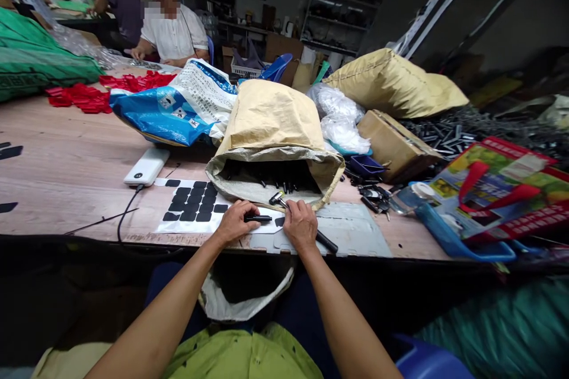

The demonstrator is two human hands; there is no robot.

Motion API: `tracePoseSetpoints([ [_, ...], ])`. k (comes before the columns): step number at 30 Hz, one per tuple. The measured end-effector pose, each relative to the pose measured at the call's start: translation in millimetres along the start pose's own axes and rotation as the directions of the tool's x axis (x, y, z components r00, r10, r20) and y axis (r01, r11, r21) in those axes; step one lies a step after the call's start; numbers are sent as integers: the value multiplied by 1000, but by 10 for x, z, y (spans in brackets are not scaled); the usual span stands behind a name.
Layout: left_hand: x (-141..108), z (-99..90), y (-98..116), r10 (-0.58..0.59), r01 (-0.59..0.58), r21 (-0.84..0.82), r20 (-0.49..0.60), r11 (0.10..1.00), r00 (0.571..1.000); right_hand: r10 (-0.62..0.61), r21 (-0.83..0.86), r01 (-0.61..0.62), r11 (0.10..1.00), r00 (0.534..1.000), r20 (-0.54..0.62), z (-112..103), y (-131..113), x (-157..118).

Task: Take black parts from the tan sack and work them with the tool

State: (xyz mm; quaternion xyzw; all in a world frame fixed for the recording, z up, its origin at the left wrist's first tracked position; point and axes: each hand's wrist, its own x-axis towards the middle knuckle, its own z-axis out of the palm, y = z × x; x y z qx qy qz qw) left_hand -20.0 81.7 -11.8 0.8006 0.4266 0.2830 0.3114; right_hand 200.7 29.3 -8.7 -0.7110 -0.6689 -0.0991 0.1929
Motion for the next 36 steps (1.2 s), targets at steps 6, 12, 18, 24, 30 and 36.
tracePoseSetpoints([
  [6, -12, -1, -24, 26, -26, 14, 4, 1000, 1000, 10, -10, -10, 1000, 1000, 5, -13, -8, 9],
  [12, -12, -8, -26, 38, -38, -15, 20, 999, 999, 12, -18, -12, 1000, 1000, 0, -7, -7, 10],
  [18, -24, -81, 89, 7, -6, -104, 9, 995, 1000, 22, -18, -22, 1000, 1000, 4, -12, -7, 14],
  [24, -610, -47, 462, -43, 102, -304, 195, 947, 980, 22, -10, -22, 1000, 1000, -5, -11, -7, 13],
  [30, -1128, 463, 195, -299, 290, 88, 414, 953, 860, 26, -9, -26, 1000, 1000, 8, 1, -6, 14],
  [36, -1159, 738, -271, -620, 372, 546, 388, 751, 682, 30, -8, -30, 1000, 1000, 7, -14, -8, 11],
])
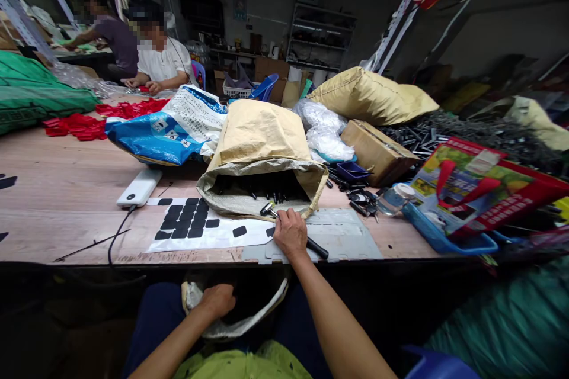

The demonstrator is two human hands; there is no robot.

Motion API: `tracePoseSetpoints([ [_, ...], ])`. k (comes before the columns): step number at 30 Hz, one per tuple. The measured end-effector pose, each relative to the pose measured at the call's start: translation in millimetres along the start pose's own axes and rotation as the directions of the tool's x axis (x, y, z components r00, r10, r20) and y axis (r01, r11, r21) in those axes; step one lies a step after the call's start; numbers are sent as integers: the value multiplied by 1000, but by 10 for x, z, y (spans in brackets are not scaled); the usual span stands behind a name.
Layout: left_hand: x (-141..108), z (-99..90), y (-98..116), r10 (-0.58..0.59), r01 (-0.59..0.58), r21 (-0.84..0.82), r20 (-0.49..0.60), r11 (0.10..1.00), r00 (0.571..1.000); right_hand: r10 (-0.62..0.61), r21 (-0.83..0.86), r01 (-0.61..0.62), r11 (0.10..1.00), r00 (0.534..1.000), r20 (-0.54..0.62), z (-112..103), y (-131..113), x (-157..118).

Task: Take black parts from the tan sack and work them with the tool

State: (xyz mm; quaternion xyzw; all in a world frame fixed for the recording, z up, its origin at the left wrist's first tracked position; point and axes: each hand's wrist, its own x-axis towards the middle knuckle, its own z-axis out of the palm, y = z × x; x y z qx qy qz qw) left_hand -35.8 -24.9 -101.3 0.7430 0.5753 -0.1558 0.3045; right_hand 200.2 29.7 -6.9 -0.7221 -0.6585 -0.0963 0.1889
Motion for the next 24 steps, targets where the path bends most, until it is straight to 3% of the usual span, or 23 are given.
tracePoseSetpoints([
  [2, -30, -38, 16, 53, -53, 7, -10, 999, 999, 3, -1, -3, 1000, 1000, 1, -3, -1, -1],
  [4, -112, -189, 115, 164, -162, -87, 19, 983, 986, 5, -1, -5, 1000, 1000, 5, -4, -3, -1],
  [7, -191, -657, 401, 400, -316, -449, 103, 836, 911, 9, 1, -9, 1000, 1000, 4, -4, -9, 1],
  [8, -174, -863, 512, 454, -359, -536, 51, 764, 890, 10, 1, -10, 1000, 1000, 3, -5, -11, 2],
  [10, -48, -1299, 711, 369, -437, -549, -236, 713, 899, 13, 2, -13, 1000, 1000, 3, -8, -14, 3],
  [11, 58, -1507, 789, 271, -454, -495, -398, 741, 876, 13, 2, -13, 1000, 1000, 4, -10, -14, 4],
  [13, 324, -1856, 891, 5, -328, -408, -620, 852, 785, 11, 5, -11, 1000, 1000, 8, -11, -11, 5],
  [15, 604, -2076, 937, -177, -114, -400, -620, 910, 764, 14, 11, -14, 1000, 1000, 15, -8, -3, 6],
  [18, 916, -2185, 959, -308, 105, -387, -514, 916, 800, 19, 24, -20, 1000, 999, 26, 2, 10, 8],
  [21, 1029, -2181, 950, -309, 136, -354, -495, 925, 812, 22, 32, -23, 999, 999, 28, 5, 13, 10],
  [24, 968, -2194, 894, -280, 116, -333, -501, 936, 819, 25, 24, -26, 999, 999, 30, -5, 6, 11],
])
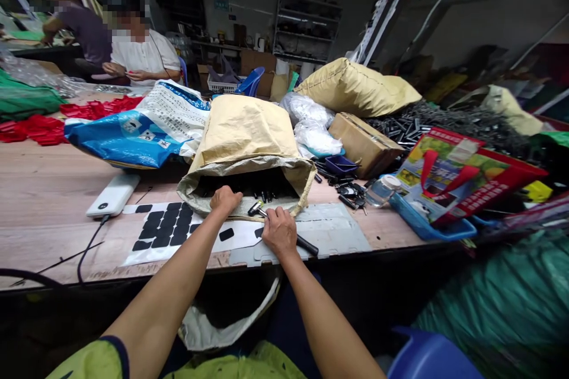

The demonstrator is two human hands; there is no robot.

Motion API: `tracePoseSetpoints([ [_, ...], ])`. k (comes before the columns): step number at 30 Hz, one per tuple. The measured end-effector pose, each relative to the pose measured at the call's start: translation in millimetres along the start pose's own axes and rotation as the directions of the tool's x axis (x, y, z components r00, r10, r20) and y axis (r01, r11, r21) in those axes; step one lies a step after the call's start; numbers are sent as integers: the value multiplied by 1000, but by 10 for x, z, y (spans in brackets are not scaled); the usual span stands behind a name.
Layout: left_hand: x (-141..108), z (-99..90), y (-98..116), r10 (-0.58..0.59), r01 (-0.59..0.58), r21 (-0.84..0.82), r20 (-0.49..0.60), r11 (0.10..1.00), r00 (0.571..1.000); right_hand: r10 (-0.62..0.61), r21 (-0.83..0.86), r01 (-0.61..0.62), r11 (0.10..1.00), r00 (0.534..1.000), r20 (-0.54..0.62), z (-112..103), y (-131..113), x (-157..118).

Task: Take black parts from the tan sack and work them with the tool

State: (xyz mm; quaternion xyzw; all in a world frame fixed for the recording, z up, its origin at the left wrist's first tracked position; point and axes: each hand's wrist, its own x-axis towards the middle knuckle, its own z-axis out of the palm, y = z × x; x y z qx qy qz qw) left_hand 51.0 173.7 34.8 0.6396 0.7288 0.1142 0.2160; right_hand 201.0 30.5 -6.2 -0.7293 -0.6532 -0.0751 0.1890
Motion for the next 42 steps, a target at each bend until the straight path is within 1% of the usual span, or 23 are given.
tracePoseSetpoints([
  [2, -79, -84, -72, 29, -29, 8, 2, 1000, 1000, 0, -7, 0, 1000, 1000, -3, -7, -5, -1],
  [3, -142, -125, -120, 69, -69, 10, -13, 998, 998, -1, -9, 1, 1000, 1000, -5, -8, -7, -2],
  [4, -221, -159, -177, 134, -133, 11, -38, 991, 990, -2, -10, 2, 1000, 1000, -7, -8, -7, -2],
  [5, -313, -180, -241, 223, -223, 7, -65, 975, 973, -3, -9, 3, 1000, 1000, -8, -7, -6, -2],
  [6, -414, -185, -311, 326, -328, -6, -89, 945, 941, -6, -7, 6, 1000, 1000, -9, -4, -5, -2],
  [7, -518, -174, -386, 429, -433, -27, -102, 901, 898, -7, -4, 7, 1000, 1000, -10, 0, -3, -2],
  [8, -619, -147, -461, 515, -521, -55, -99, 852, 852, -9, -2, 9, 1000, 1000, -11, 4, 0, -2],
  [9, -710, -107, -534, 577, -583, -88, -78, 808, 813, -10, 0, 10, 1000, 1000, -13, 7, 2, -2],
  [10, -786, -58, -602, 620, -621, -116, -50, 775, 783, -10, 0, 10, 1000, 1000, -14, 9, 3, -2],
  [11, -844, -4, -661, 643, -640, -134, -24, 756, 765, -9, 0, 9, 1000, 1000, -14, 10, 4, -3],
  [12, -883, 52, -709, 654, -648, -141, -5, 748, 756, -7, -2, 7, 1000, 1000, -13, 9, 3, -4],
  [14, -910, 152, -767, 659, -654, -135, -10, 744, 752, -2, -8, 2, 1000, 1000, -13, 3, -1, -8],
  [17, -876, 248, -783, 668, -671, -117, -71, 732, 741, 1, -21, -1, 1000, 1000, -17, -4, -10, -17],
  [19, -841, 280, -778, 668, -674, -114, -86, 730, 739, -6, -24, 6, 1000, 1000, -18, -3, -12, -18],
  [24, -785, 313, -807, 659, -660, -161, -65, 734, 749, -15, 8, 15, 1000, 1000, 15, -21, 13, 18],
  [26, -771, 320, -824, 656, -656, -189, -75, 730, 751, -11, 70, 8, 997, 1000, 29, -65, 31, 31],
  [29, -760, 318, -833, 645, -643, -226, -76, 732, 761, 10, 228, -7, 974, 1000, -11, -174, 55, 11],
  [32, -760, 301, -824, 624, -618, -249, -64, 746, 779, 27, 408, 0, 913, 998, -61, -286, 64, -56],
  [35, -764, 289, -814, 602, -593, -264, -55, 761, 797, 15, 499, 34, 866, 995, -95, -354, 53, -148],
  [37, -764, 292, -812, 593, -582, -271, -50, 767, 804, 0, 501, 49, 864, 995, -98, -371, 32, -215],
  [38, -763, 296, -813, 590, -579, -271, -49, 769, 806, -15, 488, 53, 871, 997, -81, -375, 19, -245],
  [42, -758, 314, -815, 576, -567, -268, -53, 779, 816, -85, 372, 66, 926, 996, 35, -393, -55, -313],
])
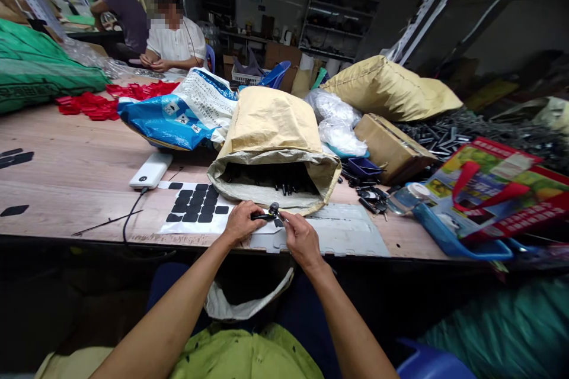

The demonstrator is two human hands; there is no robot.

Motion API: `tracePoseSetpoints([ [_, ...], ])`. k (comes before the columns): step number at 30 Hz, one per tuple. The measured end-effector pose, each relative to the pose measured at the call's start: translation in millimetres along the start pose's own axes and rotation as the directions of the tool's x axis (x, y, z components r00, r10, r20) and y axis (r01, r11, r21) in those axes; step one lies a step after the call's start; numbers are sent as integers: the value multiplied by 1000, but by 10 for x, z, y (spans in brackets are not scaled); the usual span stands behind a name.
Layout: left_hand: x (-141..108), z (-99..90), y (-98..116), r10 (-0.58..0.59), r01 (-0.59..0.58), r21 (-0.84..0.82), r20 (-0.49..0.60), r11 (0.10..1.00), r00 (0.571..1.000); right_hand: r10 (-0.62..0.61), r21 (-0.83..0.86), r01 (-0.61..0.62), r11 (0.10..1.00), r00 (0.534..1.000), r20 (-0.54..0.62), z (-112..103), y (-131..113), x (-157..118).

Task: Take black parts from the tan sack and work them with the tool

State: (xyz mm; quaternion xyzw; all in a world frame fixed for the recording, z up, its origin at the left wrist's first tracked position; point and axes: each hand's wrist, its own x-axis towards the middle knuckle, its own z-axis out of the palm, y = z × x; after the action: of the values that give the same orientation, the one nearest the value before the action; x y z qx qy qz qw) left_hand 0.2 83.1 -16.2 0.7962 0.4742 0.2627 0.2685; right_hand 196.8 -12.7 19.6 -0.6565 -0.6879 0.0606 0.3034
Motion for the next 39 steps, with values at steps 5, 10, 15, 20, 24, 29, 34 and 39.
tracePoseSetpoints([
  [5, 2, -2, 4, -12, 12, -22, -1, 1000, 1000, -37, -48, 35, 998, 998, -44, -5, -131, 39],
  [10, -2, -25, 29, -11, 11, -9, 9, 1000, 1000, -58, -43, 59, 997, 998, 20, 45, -199, 15],
  [15, -11, -42, 60, -9, 9, -27, -6, 1000, 1000, 7, -57, -7, 998, 1000, -11, 19, -131, 95],
  [20, -9, -50, 53, -6, 6, -36, 6, 999, 1000, 45, -158, -56, 986, 996, -72, 26, 51, 341],
  [24, 0, -40, 23, 12, -12, -28, 15, 1000, 1000, 28, -238, -36, 971, 999, -39, 171, 197, 440],
  [29, 4, -12, -28, 32, -31, -49, 11, 998, 999, -19, -311, 5, 950, 999, -45, 333, 235, 401],
  [34, 10, 8, -77, 50, -49, -56, 14, 997, 999, -46, -321, 24, 947, 997, -61, 353, 222, 369],
  [39, 8, -4, -73, 87, -86, -46, 25, 995, 996, -169, -183, 158, 970, 985, -46, 258, 236, 324],
])
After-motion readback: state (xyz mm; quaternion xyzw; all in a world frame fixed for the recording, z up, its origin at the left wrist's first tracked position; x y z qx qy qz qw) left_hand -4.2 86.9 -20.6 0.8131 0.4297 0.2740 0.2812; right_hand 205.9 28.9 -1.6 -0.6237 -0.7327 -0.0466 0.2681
